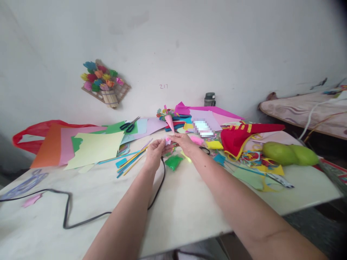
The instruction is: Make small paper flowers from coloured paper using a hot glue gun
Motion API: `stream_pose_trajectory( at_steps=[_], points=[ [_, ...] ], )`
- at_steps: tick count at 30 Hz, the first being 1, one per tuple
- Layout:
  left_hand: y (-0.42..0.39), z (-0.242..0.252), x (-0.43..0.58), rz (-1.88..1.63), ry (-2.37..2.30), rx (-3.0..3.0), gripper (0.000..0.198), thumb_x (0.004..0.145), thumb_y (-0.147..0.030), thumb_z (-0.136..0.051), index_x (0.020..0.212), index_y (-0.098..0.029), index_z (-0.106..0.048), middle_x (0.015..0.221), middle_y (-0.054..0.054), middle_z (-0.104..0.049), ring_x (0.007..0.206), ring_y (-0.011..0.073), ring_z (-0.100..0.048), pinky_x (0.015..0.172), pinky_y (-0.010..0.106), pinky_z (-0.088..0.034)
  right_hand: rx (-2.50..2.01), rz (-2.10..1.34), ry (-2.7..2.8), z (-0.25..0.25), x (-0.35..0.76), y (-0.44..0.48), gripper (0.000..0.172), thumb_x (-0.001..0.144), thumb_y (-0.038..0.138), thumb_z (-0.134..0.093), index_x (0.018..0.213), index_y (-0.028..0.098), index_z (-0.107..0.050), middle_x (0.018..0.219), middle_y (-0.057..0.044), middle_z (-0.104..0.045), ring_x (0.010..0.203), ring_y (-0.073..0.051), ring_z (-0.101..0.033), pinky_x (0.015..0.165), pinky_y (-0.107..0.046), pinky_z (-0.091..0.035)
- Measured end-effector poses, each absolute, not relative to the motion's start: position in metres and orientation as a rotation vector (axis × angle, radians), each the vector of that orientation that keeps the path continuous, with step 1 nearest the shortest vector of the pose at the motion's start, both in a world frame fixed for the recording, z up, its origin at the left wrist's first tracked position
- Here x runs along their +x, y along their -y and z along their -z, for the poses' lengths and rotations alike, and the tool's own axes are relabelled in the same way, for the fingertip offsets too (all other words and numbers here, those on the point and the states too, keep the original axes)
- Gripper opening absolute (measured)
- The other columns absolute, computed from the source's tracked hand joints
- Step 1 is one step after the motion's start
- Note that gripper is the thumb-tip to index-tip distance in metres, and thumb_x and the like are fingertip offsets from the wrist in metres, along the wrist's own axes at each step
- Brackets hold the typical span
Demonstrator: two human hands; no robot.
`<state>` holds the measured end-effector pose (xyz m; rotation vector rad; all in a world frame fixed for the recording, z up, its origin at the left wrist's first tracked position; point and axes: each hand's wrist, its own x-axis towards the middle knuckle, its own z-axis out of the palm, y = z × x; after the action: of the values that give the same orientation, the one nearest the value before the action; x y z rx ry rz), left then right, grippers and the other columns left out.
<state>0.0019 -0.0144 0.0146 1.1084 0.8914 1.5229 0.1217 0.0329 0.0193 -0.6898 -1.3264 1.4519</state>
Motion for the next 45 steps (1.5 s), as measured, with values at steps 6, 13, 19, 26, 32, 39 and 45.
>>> stream_pose_trajectory(
  at_steps=[6,13,19,26,32,39,45],
  points=[
    [0.015,-0.014,0.001,-1.448,-0.826,1.159,0.028,0.063,-0.031,-0.068,0.074,-0.014,-0.049,0.071,0.007,-0.067,0.072,0.0215,-0.065,0.064,0.030,-0.051,-0.715,-1.473,1.245,-0.021,0.120,-0.029,0.019,0.054,0.027,-0.070,0.061,0.012,-0.060,0.053,0.001,-0.057,0.047,-0.009,-0.051,0.049,-0.024,-0.039],
    [0.013,-0.011,-0.002,-1.441,-0.782,1.143,0.027,0.063,-0.024,-0.068,0.081,-0.011,-0.053,0.076,0.009,-0.067,0.074,0.0202,-0.065,0.065,0.027,-0.051,-0.743,-1.525,1.113,-0.027,0.117,-0.024,0.010,0.055,0.017,-0.066,0.061,0.013,-0.059,0.051,0.001,-0.060,0.045,-0.009,-0.052,0.048,-0.023,-0.041],
    [0.012,-0.010,-0.003,-1.483,-0.799,1.095,0.027,0.061,-0.024,-0.070,0.076,-0.012,-0.051,0.067,0.005,-0.066,0.069,0.0195,-0.065,0.063,0.028,-0.051,-0.768,-1.544,1.139,-0.026,0.117,-0.023,0.006,0.059,0.015,-0.065,0.060,0.013,-0.060,0.051,0.000,-0.060,0.045,-0.010,-0.053,0.048,-0.024,-0.042],
    [0.012,-0.010,-0.006,-1.472,-0.801,1.069,0.027,0.058,-0.020,-0.070,0.074,-0.013,-0.049,0.066,0.004,-0.066,0.068,0.0193,-0.065,0.065,0.030,-0.051,-0.773,-1.539,1.137,-0.024,0.117,-0.025,0.011,0.059,0.017,-0.067,0.059,0.013,-0.057,0.051,0.000,-0.058,0.044,-0.010,-0.052,0.047,-0.025,-0.041],
    [0.013,-0.011,-0.008,-1.447,-0.845,1.068,0.025,0.059,-0.022,-0.070,0.072,-0.012,-0.052,0.070,0.006,-0.067,0.069,0.0192,-0.065,0.067,0.030,-0.051,-0.782,-1.542,1.163,-0.022,0.117,-0.027,0.011,0.062,0.021,-0.064,0.061,0.014,-0.055,0.053,0.001,-0.057,0.047,-0.009,-0.051,0.049,-0.024,-0.040],
    [0.015,-0.013,-0.011,-1.344,-0.934,1.174,0.020,0.062,-0.026,-0.066,0.067,-0.011,-0.054,0.068,0.008,-0.066,0.061,0.0160,-0.064,0.063,0.028,-0.050,-0.752,-1.502,1.515,-0.022,0.130,-0.030,0.025,0.060,0.037,-0.066,0.060,0.014,-0.056,0.055,0.001,-0.054,0.052,-0.009,-0.048,0.051,-0.023,-0.036],
    [0.017,-0.018,-0.009,-1.333,-1.032,1.186,0.019,0.058,-0.024,-0.067,0.064,-0.013,-0.053,0.057,0.004,-0.064,0.047,0.0122,-0.058,0.049,0.023,-0.046,-0.791,-1.379,1.621,-0.023,0.134,-0.032,0.031,0.051,0.034,-0.070,0.050,0.015,-0.046,0.046,0.007,-0.042,0.046,-0.006,-0.038,0.051,-0.023,-0.030]
  ],
)
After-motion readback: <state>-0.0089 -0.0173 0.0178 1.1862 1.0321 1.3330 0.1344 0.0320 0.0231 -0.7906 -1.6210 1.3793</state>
